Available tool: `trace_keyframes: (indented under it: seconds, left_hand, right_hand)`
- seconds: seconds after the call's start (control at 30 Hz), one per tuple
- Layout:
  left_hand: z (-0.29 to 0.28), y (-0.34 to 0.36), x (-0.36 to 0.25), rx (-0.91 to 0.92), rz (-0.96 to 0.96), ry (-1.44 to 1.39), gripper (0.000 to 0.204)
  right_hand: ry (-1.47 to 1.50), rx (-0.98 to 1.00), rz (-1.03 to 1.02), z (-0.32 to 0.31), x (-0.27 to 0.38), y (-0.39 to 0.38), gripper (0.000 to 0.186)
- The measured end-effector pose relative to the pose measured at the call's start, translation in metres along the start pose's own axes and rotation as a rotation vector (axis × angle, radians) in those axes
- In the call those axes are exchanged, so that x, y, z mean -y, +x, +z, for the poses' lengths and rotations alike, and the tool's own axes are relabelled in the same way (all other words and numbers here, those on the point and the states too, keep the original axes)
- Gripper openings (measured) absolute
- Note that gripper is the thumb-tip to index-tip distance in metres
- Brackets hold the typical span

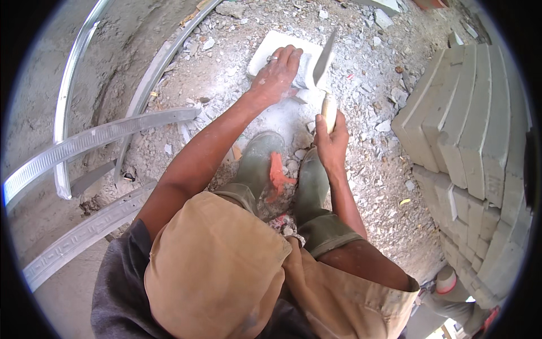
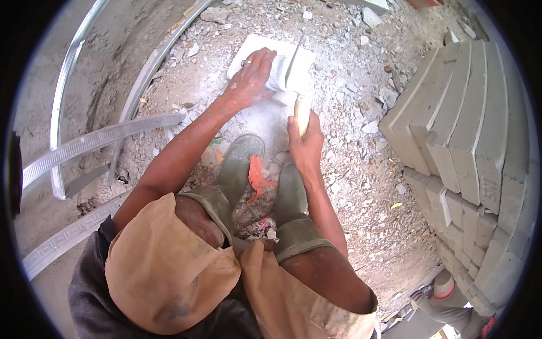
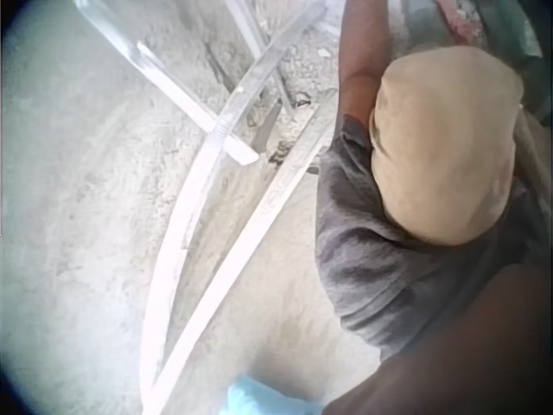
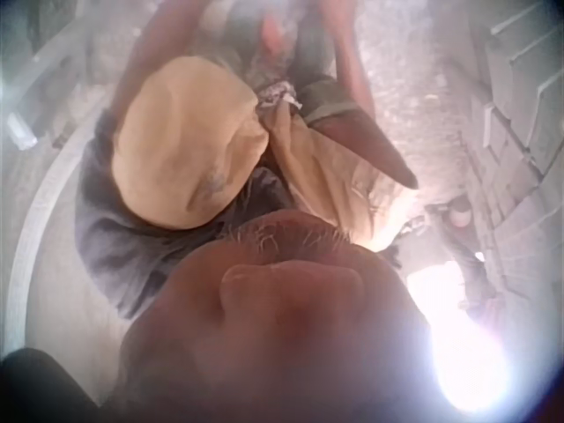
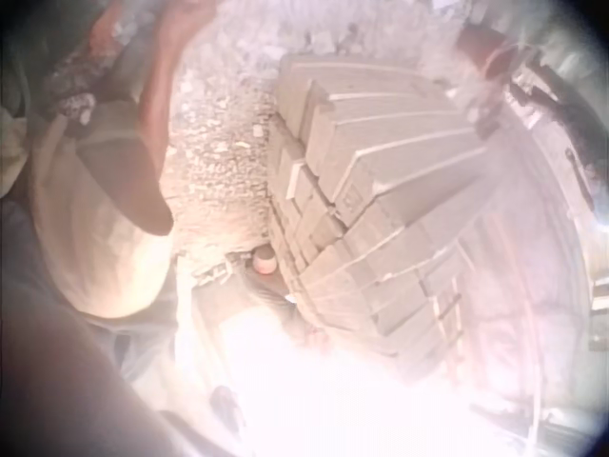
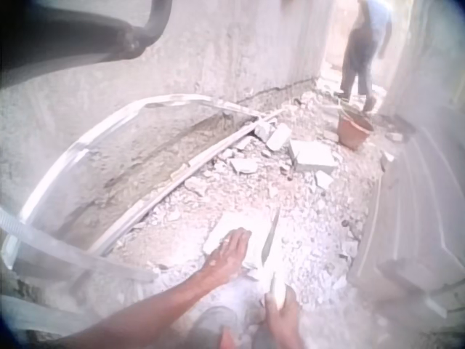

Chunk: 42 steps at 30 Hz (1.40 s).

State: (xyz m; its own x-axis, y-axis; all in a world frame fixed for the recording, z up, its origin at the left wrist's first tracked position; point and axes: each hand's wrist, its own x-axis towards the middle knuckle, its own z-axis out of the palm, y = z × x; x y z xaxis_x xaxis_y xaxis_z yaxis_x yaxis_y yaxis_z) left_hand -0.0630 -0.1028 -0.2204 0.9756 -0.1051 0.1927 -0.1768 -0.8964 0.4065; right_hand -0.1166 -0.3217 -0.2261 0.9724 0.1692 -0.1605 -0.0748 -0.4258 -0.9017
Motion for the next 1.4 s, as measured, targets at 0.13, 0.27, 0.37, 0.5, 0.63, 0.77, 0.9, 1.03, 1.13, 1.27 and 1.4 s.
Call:
trace_keyframes:
  seconds: [0.13,0.27,0.37,0.5,0.63,0.77,0.9,1.03,1.13,1.27,1.4]
  left_hand:
    - [0.002,-0.007,0.01,-0.042,-0.031,-0.009,0.094]
    - [0.006,-0.002,0.008,-0.049,-0.007,-0.031,0.092]
    - [0.005,0.002,0.001,-0.061,0.012,0.011,0.091]
    - [0.005,-0.007,0.006,-0.103,0.005,0.038,0.091]
    - [0.003,-0.001,0.004,-0.064,0.015,-0.019,0.092]
    - [0.002,-0.005,0.004,-0.082,0.012,0.021,0.093]
    - [0.002,-0.003,0.007,-0.041,-0.028,-0.032,0.093]
    - [0.003,0.0,0.001,-0.043,0.007,-0.037,0.092]
    - [0.0,-0.005,0.007,-0.026,-0.057,-0.067,0.094]
    - [-0.001,-0.009,0.014,-0.013,-0.099,-0.1,0.096]
    - [0.007,-0.007,0.008,0.022,-0.129,-0.109,0.101]
  right_hand:
    - [0.32,0.025,0.051,-0.014,0.033,-0.011,0.047]
    - [-0.226,0.044,-0.072,-0.005,0.018,0.002,0.044]
    - [-0.301,0.053,-0.029,-0.006,0.02,0.003,0.044]
    - [0.137,-0.012,-0.063,-0.001,0.033,-0.01,0.045]
    - [-0.46,0.124,0.058,-0.003,0.012,0.007,0.046]
    - [0.012,-0.043,-0.008,0.0,0.016,-0.01,0.04]
    - [-0.418,0.122,0.024,-0.001,0.023,0.006,0.043]
    - [-0.123,-0.049,0.165,-0.02,0.011,0.013,0.045]
    - [0.111,-0.112,0.048,-0.029,0.009,0.005,0.039]
    - [0.099,-0.07,0.172,-0.043,0.045,0.001,0.044]
    - [0.092,-0.169,0.156,-0.023,0.035,0.003,0.054]
